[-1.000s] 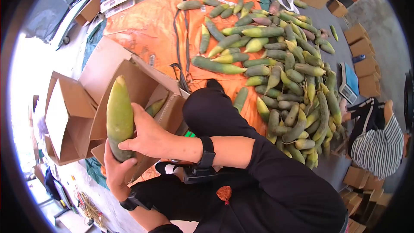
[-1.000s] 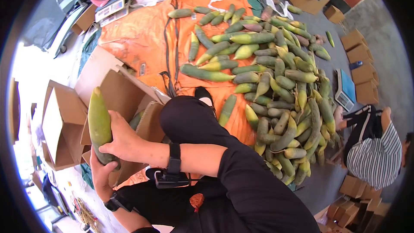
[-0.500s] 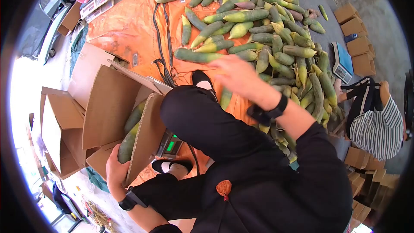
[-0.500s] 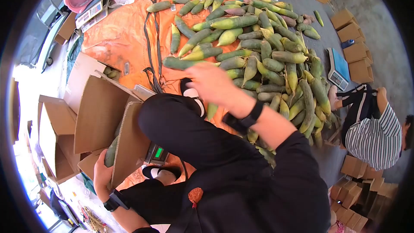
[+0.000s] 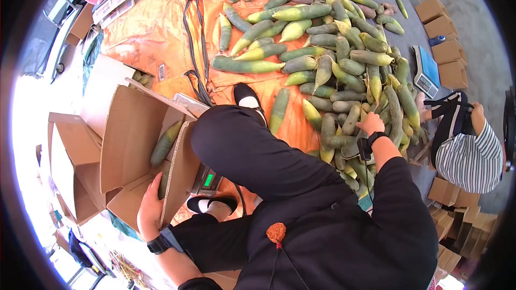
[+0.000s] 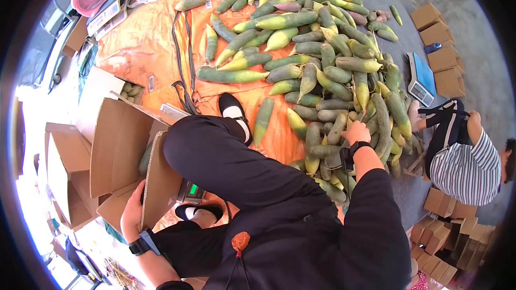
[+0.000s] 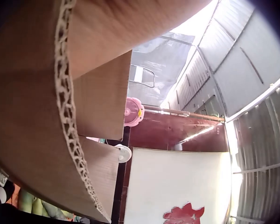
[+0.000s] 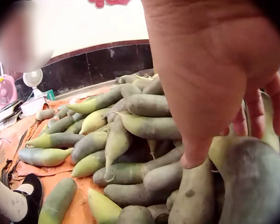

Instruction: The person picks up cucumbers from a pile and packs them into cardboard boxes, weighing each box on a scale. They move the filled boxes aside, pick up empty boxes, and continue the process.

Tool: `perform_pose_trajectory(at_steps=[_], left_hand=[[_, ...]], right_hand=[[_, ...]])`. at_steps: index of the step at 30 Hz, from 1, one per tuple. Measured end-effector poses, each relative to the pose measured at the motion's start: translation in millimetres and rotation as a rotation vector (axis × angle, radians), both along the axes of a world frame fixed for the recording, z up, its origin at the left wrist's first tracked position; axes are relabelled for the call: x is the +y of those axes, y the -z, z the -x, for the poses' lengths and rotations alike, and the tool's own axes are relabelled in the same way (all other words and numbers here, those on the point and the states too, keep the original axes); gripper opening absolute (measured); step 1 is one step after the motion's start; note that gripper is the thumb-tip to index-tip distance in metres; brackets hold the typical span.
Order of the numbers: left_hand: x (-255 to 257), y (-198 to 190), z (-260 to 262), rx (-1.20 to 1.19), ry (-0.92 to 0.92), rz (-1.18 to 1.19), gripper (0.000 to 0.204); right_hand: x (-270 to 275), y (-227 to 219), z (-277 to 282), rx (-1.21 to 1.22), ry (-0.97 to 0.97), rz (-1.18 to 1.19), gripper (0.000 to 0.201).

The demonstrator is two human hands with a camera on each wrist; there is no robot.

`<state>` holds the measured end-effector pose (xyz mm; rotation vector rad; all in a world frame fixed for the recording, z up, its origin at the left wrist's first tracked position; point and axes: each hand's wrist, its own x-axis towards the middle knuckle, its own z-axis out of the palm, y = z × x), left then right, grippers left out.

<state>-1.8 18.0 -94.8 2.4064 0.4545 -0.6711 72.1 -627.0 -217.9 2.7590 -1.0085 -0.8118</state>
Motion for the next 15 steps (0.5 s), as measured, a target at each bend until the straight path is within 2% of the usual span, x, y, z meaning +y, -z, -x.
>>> perform_pose_trajectory(at_steps=[3, 5, 10, 11, 15], left_hand=[[8.6, 6.5, 1.9, 0.038, 0.039, 0.048, 0.060], [3.6, 2.3, 0.2, 0.083, -0.274, 0.276, 0.055], [12.2, -7.4, -1.6, -0.084, -0.201, 0.132, 0.054], [13.3, -9.2, -1.9, -0.128, -0.192, 0.069, 0.053], [17.5, -15.7, 0.3, -0.248, -0.187, 0.031, 0.052]], right_hand=[[-10.3, 22.0, 2.5, -0.035, 0.061, 0.013, 0.056], [-12.9, 22.4, -0.3, -0.041, 0.074, 0.004, 0.055], [-17.9, 11.2, -5.6, 0.014, 0.027, -0.160, 0.055], [-14.4, 11.0, -1.6, -0.131, 0.027, -0.142, 0.060], [-6.5, 2.9, -12.1, -0.306, -0.085, -0.297, 0.060]])
